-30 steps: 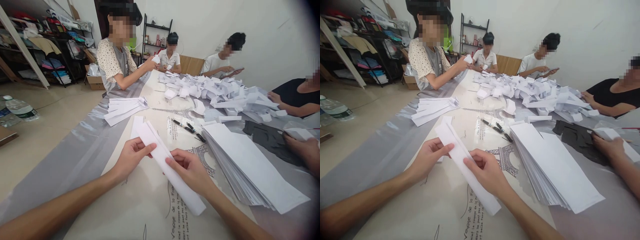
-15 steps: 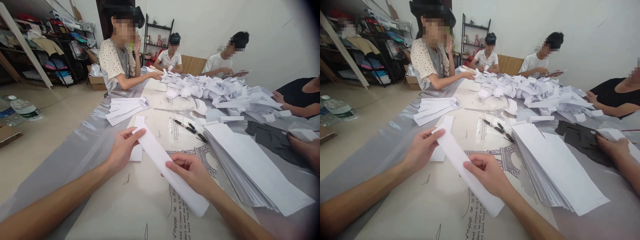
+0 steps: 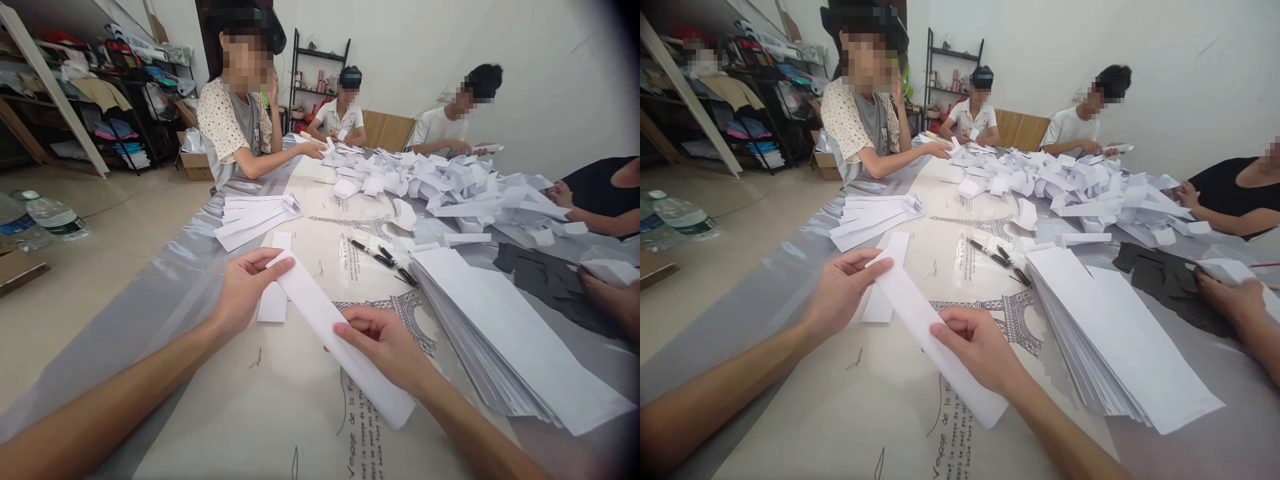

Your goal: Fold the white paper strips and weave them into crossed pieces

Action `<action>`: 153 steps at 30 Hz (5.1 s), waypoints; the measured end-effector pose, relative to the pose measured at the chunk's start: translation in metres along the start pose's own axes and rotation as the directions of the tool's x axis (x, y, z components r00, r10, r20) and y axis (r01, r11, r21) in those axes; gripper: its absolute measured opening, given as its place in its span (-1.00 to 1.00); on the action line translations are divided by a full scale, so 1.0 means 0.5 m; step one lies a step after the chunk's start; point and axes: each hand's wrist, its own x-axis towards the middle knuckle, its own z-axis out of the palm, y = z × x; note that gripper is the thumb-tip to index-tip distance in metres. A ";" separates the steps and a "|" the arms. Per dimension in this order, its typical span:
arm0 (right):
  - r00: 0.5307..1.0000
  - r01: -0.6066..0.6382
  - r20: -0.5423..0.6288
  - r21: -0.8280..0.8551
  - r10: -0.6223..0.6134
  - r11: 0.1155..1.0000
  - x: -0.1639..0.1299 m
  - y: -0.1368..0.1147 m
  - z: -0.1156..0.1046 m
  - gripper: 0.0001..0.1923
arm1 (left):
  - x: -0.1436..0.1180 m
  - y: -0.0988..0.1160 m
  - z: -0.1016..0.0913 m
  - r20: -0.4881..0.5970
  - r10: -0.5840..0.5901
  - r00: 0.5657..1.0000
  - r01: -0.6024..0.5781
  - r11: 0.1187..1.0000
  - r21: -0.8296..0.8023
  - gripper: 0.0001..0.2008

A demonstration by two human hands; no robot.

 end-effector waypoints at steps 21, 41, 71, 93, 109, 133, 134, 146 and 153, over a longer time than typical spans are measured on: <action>0.977 -0.139 -0.178 -0.092 0.121 0.986 0.012 0.023 -0.064 -0.78 | 0.077 -0.038 -0.072 -0.081 0.169 0.982 -0.109 0.866 0.489 -0.68; 0.996 0.004 -0.069 -0.575 -0.054 0.818 0.015 0.052 -0.033 -0.62 | 0.007 -0.114 -0.014 0.593 0.162 0.789 -0.611 0.103 0.785 -0.62; 0.998 -0.056 -0.034 -0.754 0.046 0.654 -0.015 0.040 -0.033 -0.65 | 0.012 -0.108 -0.014 0.559 -0.077 0.825 -0.555 0.066 0.829 -0.17; 0.799 0.558 0.472 -0.812 -0.373 0.168 -0.008 0.049 -0.043 -0.48 | 0.005 -0.103 -0.006 0.597 0.000 0.802 -0.597 0.020 0.802 -0.19; 0.820 0.551 0.520 -0.601 -0.241 0.578 -0.029 0.010 -0.087 -0.58 | 0.011 -0.095 -0.015 0.686 -0.130 0.716 -0.672 0.141 0.727 -0.14; 0.791 0.588 0.556 -0.578 -0.255 0.567 -0.019 0.029 -0.108 -0.30 | -0.012 -0.092 -0.007 0.796 -0.083 0.600 -0.763 0.239 0.600 -0.38; 0.788 0.593 0.560 -0.575 -0.258 0.563 -0.020 0.030 -0.108 -0.28 | -0.012 -0.092 -0.006 0.795 -0.077 0.602 -0.760 0.250 0.600 -0.39; 0.863 0.504 0.298 -0.544 -0.407 0.671 -0.001 0.050 -0.053 -0.53 | -0.026 -0.081 0.010 0.790 -0.061 0.610 -0.762 0.228 0.606 -0.30; 0.929 0.152 -0.151 -0.679 -0.338 0.719 0.029 0.083 -0.021 -0.73 | -0.079 -0.109 0.052 0.712 0.037 0.701 -0.661 0.409 0.629 -0.35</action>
